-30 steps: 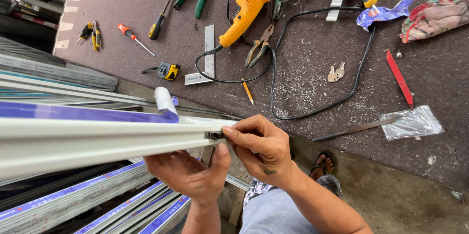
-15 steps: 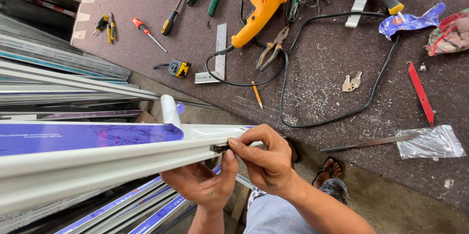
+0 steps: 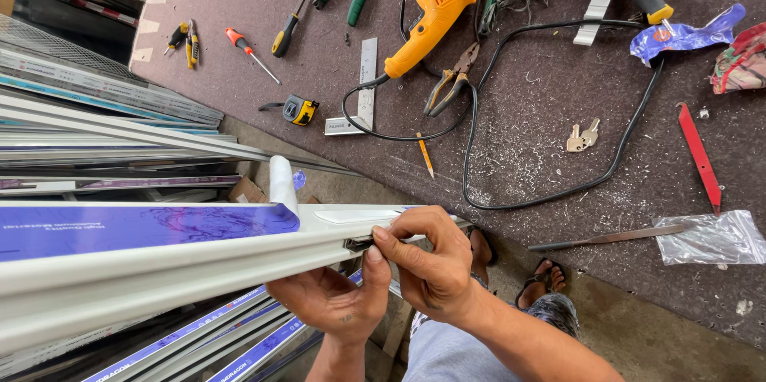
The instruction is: The person assembles a window frame by inserting a small metal piece into a slot on the frame and securing it with a screwdriver. They then insert a key into the lock mechanism and turn it to test the assembly.
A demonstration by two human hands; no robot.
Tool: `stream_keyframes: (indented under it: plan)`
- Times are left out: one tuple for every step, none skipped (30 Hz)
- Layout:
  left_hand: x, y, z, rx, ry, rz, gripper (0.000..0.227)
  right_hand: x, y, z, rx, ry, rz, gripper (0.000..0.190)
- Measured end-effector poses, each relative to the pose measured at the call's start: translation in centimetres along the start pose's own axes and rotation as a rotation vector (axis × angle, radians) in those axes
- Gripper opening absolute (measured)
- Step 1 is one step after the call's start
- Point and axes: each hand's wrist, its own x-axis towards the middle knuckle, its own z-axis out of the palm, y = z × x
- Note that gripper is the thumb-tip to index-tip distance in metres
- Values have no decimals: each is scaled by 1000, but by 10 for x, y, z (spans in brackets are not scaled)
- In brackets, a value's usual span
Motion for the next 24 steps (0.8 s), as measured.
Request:
stream_keyframes:
  plan:
    - [-1, -1, 0, 11, 1, 3, 88, 0, -1, 0, -1, -1, 2, 36]
    - [-1, -1, -1, 22, 1, 5, 88, -1, -2, 0, -3, -1, 5, 36]
    - [-2, -1, -1, 33, 1, 8, 87, -2, -3, 1, -5, -2, 8, 36]
    - [-2, -2, -1, 31, 3, 10, 88, -2, -3, 1, -2, 6, 14, 36]
    - [-2, -2, -1, 30, 5, 12, 89, -2, -3, 2, 1, 15, 20, 35]
    - [-1, -3, -1, 26, 6, 15, 90, -2, -3, 3, 1, 24, 26, 35]
    - [-1, -3, -1, 32, 10, 22, 90, -1, -3, 4, -4, 27, 22, 35]
    - [-1, -4, -1, 38, 13, 27, 90, -2, -2, 4, -9, 29, 20, 35]
    - [-2, -5, -1, 44, 17, 32, 91, -3, -2, 4, -14, 30, 17, 35]
    - [-3, -5, -1, 50, 16, 35, 91, -3, -1, 5, -11, 35, 13, 35]
    - [-3, -6, -2, 57, 16, 38, 91, -4, 0, 5, -8, 40, 8, 35]
    - [-4, -7, -2, 63, 15, 43, 91, -4, 0, 6, -5, 45, 2, 35]
    - [-4, -8, -3, 58, 16, 38, 92, -5, 1, 8, -2, 55, 1, 35]
    - [-5, -9, -3, 54, 19, 32, 92, -6, 1, 9, 3, 63, 0, 35]
    - [-6, -10, -3, 50, 22, 27, 92, -7, 1, 10, 7, 71, -2, 35]
    - [-6, -12, -3, 52, 23, 32, 91, -8, 1, 10, 10, 73, 6, 35]
    - [-6, -13, -3, 55, 24, 37, 91, -9, 2, 10, 12, 75, 14, 35]
    - [-6, -13, -2, 58, 23, 41, 91, -11, 4, 11, 15, 78, 23, 36]
    - [-6, -14, -2, 29, 34, 32, 92, -12, 6, 10, 51, 54, 43, 36]
    - [-6, -14, -3, 0, 42, 22, 93, -14, 9, 8, 88, 33, 65, 36]
    - [-6, -13, -4, -28, 50, 11, 94, -17, 13, 6, 124, 11, 87, 36]
    - [-6, -12, -5, -68, 41, -14, 96, -19, 17, 4, 230, 7, 126, 39]
    - [-7, -10, -7, -106, 32, -39, 98, -21, 22, 2, 336, 3, 164, 44]
    - [-7, -8, -9, -143, 24, -65, 99, -24, 25, 2, 444, -1, 202, 48]
